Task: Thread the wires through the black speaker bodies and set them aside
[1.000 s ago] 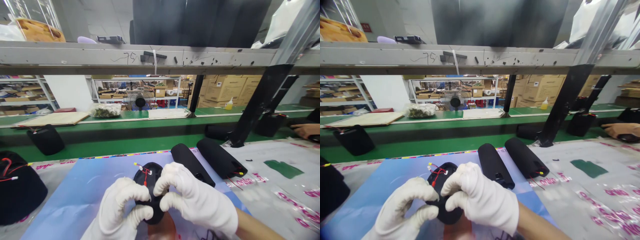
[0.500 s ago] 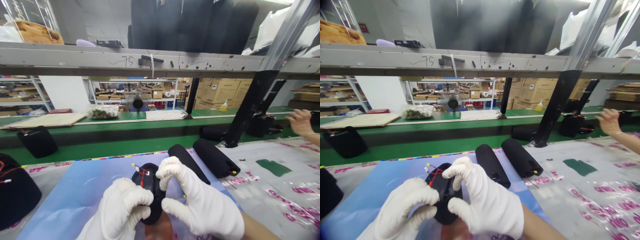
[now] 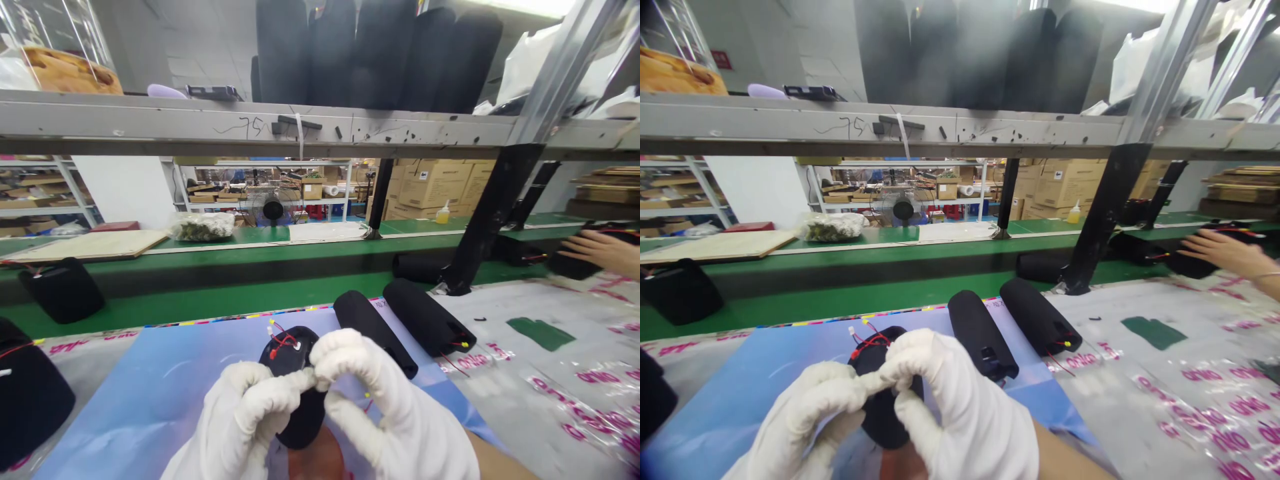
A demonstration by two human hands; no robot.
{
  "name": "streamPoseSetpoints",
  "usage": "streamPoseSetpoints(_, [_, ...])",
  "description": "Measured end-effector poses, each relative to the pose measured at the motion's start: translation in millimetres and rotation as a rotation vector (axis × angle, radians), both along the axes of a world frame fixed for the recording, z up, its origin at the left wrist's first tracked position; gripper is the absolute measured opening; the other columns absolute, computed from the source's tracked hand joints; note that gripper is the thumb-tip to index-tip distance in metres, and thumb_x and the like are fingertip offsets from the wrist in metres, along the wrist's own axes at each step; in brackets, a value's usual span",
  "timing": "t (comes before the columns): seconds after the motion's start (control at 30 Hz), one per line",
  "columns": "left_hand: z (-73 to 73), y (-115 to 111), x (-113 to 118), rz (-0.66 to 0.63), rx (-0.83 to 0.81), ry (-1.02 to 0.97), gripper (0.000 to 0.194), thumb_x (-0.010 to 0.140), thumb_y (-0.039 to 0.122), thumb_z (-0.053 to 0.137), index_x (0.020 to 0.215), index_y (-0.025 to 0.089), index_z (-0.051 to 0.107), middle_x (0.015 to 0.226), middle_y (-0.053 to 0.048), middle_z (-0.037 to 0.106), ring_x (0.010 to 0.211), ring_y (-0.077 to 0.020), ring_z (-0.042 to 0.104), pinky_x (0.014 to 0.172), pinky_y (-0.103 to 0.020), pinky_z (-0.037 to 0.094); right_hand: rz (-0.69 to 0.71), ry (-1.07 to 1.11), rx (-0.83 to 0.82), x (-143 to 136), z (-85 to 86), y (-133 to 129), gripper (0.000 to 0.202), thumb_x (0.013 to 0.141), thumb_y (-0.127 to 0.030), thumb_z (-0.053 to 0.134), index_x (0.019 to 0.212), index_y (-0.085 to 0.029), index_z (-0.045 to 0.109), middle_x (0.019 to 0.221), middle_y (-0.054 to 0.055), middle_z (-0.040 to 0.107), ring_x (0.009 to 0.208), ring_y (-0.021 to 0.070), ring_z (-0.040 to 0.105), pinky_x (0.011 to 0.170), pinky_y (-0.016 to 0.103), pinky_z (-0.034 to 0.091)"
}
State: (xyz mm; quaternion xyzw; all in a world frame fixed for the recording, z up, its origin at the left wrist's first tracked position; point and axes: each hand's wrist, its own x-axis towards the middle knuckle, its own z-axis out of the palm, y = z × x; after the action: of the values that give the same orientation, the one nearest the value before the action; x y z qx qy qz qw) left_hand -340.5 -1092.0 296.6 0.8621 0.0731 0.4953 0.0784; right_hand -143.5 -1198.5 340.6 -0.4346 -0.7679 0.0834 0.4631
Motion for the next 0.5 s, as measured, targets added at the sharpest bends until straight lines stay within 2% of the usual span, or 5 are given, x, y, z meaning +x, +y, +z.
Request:
streamPoseSetpoints(0.13, [1.0, -4, 5, -0.019, -0.114, -0.016, 0.028, 0.088, 0.004, 0.048, 0.103, 0.028, 0.053, 0.085, 0.001, 0.071, 0.074, -0.0123, 0.071, 0.065, -0.022, 0.058, -0.056, -0.181, 0.102, 16, -1.1, 5, 0.031, 0.083, -0.010, 0.060, 0.111, -0.022, 0.054, 0.116, 0.007, 0.051, 0.113, 0.0217, 0.051, 0.099, 0.039, 0.044])
streamPoseSetpoints(0.23, [1.1, -5, 6, 0.058, -0.016, 0.076, 0.016, 0.090, 0.014, 0.048, 0.089, 0.028, 0.055, 0.070, 0.003, 0.064, 0.062, -0.0136, 0.067, 0.053, -0.023, 0.055, -0.005, -0.356, 0.100, 21, -4.6, 13, 0.026, 0.082, -0.018, 0.066, 0.106, -0.022, 0.059, 0.120, 0.007, 0.054, 0.119, 0.0253, 0.048, 0.102, 0.043, 0.041])
streamPoseSetpoints(0.37, [2.4, -9, 8, 0.203, -0.062, 0.085, 0.020, 0.086, 0.011, 0.047, 0.079, 0.028, 0.055, 0.067, 0.004, 0.059, 0.058, -0.0116, 0.062, 0.051, -0.020, 0.053, 0.071, -0.299, 0.032, 25, -4.3, 18, 0.023, 0.087, -0.017, 0.058, 0.110, -0.020, 0.058, 0.121, 0.008, 0.054, 0.121, 0.0222, 0.049, 0.105, 0.040, 0.040])
streamPoseSetpoints(0.43, [1.5, -11, 9, 0.192, -0.117, 0.049, 0.023, 0.084, 0.008, 0.048, 0.077, 0.028, 0.056, 0.069, 0.004, 0.057, 0.060, -0.0098, 0.063, 0.054, -0.018, 0.053, -0.034, -0.179, -0.062, 27, -1.4, 20, 0.030, 0.090, -0.017, 0.053, 0.120, -0.020, 0.054, 0.117, 0.009, 0.054, 0.112, 0.0194, 0.054, 0.100, 0.038, 0.045])
streamPoseSetpoints(0.5, [-0.8, -11, 10, 0.163, -0.148, 0.030, 0.022, 0.084, 0.008, 0.049, 0.074, 0.026, 0.057, 0.070, 0.004, 0.056, 0.063, -0.0096, 0.065, 0.058, -0.019, 0.054, -0.183, -0.098, -0.186, 25, 3.2, 24, 0.039, 0.089, -0.021, 0.054, 0.128, -0.019, 0.049, 0.099, 0.005, 0.058, 0.090, 0.0167, 0.058, 0.085, 0.034, 0.050])
